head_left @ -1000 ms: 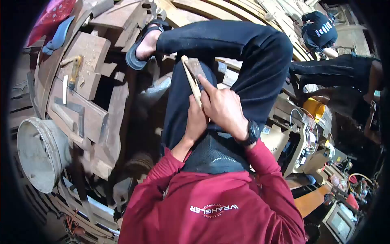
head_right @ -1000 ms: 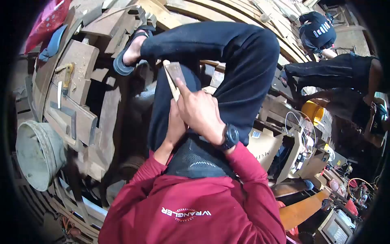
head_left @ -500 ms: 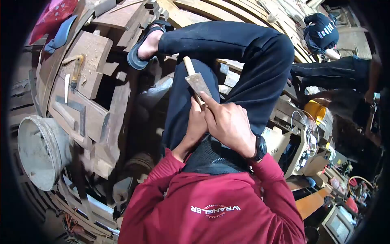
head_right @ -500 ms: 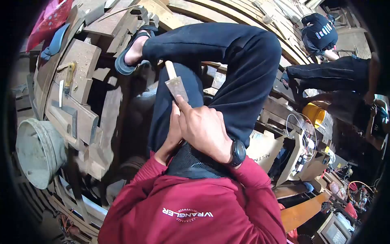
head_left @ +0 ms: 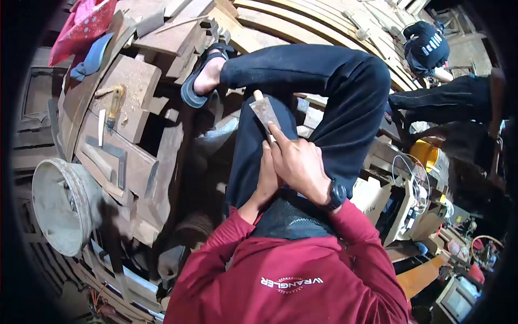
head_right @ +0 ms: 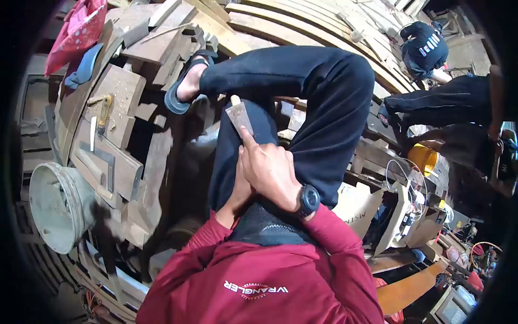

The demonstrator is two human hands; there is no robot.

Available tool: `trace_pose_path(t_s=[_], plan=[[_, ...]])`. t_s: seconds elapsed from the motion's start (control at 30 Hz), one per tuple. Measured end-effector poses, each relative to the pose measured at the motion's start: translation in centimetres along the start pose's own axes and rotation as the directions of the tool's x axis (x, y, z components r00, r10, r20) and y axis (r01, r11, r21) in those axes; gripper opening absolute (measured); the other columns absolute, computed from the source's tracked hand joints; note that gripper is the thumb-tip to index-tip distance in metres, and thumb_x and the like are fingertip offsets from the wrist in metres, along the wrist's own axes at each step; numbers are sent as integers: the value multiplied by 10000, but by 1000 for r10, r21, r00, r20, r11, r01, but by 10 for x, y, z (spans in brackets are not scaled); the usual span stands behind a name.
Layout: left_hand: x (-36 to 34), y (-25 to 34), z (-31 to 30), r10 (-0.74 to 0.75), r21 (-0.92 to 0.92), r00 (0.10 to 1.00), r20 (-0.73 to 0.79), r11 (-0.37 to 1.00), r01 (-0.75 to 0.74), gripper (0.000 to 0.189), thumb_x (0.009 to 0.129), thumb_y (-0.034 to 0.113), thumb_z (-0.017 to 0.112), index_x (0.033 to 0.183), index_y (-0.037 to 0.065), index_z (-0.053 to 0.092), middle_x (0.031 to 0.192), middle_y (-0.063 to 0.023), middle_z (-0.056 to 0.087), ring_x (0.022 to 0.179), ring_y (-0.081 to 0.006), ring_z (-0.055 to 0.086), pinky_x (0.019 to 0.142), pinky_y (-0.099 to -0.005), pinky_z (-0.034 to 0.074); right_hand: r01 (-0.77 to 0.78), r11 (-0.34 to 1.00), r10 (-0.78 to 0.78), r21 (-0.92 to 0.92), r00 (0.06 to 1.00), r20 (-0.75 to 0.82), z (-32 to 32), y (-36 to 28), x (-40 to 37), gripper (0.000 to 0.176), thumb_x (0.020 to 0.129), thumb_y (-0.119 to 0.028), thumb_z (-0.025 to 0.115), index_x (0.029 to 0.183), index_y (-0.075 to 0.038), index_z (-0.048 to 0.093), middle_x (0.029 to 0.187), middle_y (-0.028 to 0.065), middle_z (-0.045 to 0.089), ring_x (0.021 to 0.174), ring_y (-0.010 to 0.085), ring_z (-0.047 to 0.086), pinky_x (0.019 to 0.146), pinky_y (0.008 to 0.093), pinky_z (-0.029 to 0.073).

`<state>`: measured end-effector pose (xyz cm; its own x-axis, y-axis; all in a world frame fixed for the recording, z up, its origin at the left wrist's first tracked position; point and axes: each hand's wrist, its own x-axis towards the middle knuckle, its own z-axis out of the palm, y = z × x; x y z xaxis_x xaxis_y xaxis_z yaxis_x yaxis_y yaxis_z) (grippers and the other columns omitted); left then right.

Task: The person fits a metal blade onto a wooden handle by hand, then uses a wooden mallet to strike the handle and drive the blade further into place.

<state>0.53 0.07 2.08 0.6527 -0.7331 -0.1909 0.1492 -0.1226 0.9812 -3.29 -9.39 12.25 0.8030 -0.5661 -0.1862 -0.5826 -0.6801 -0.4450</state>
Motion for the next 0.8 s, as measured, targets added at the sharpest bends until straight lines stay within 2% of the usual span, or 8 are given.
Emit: trace_pose_path(t_s=[0.1,0.2,0.3,0.33,0.5,0.57,0.7,0.8], plan=[[9,-17,-1,65,99,998,14,993,-66,400,1057,275,531,1281,-47,447,1110,-185,649,1026,-244,646,857,-389,523,31,1000,-31,4,999,-20,-13,-3,-3,432,952,-249,571,1349,-98,648,666,245,660,614,427,676,631,531,555],[7,-13,0,-124,-91,992,-15,988,122,434,1022,249,600,1274,-66,440,1139,-227,640,1113,-271,641,897,-401,513,22,1000,-22,8,999,39,-19,0,-14,424,943,-238,571,1334,-98,658,664,245,658,627,427,681,633,530,554],[9,-18,-5,145,256,986,84,953,-162,438,1025,256,595,1288,-55,432,1175,-231,629,1120,-279,640,901,-400,513,6,1000,-6,22,1000,8,-6,4,-4,436,949,-240,567,1355,-101,641,669,249,659,630,434,676,635,531,552],[5,-10,-1,-26,-7,1000,8,1000,26,425,1029,260,589,1294,-38,443,1205,-230,619,1115,-277,639,901,-396,510,2,1000,-2,26,1000,-10,0,6,3,440,951,-241,566,1362,-102,636,669,250,658,630,437,674,636,531,552],[7,-30,-3,69,114,998,-2,991,-69,435,1033,270,573,1325,-21,439,1127,-204,652,1050,-267,660,860,-412,523,11,1000,-12,12,999,53,-28,-10,-8,421,953,-255,569,1339,-114,664,654,256,648,622,431,677,632,538,555],[6,-30,2,-98,-85,995,-28,992,96,420,1029,254,573,1318,-20,439,1106,-202,659,1032,-276,668,849,-418,526,20,999,-22,43,999,43,-21,-2,-14,425,955,-260,571,1345,-115,658,661,253,653,621,432,678,646,540,556],[4,-21,-4,156,114,986,53,980,-162,481,975,192,652,1334,-32,423,1168,-228,642,1082,-295,659,879,-419,520,39,999,-38,15,998,-44,3,7,3,427,956,-264,575,1349,-115,653,671,251,660,619,437,674,655,539,557],[9,-17,-5,103,148,994,37,983,-108,497,964,192,671,1326,-39,421,1205,-228,628,1114,-285,643,916,-411,510,32,999,-32,5,999,-10,-8,-1,3,426,956,-267,576,1350,-124,652,676,256,660,633,439,676,648,537,557]])
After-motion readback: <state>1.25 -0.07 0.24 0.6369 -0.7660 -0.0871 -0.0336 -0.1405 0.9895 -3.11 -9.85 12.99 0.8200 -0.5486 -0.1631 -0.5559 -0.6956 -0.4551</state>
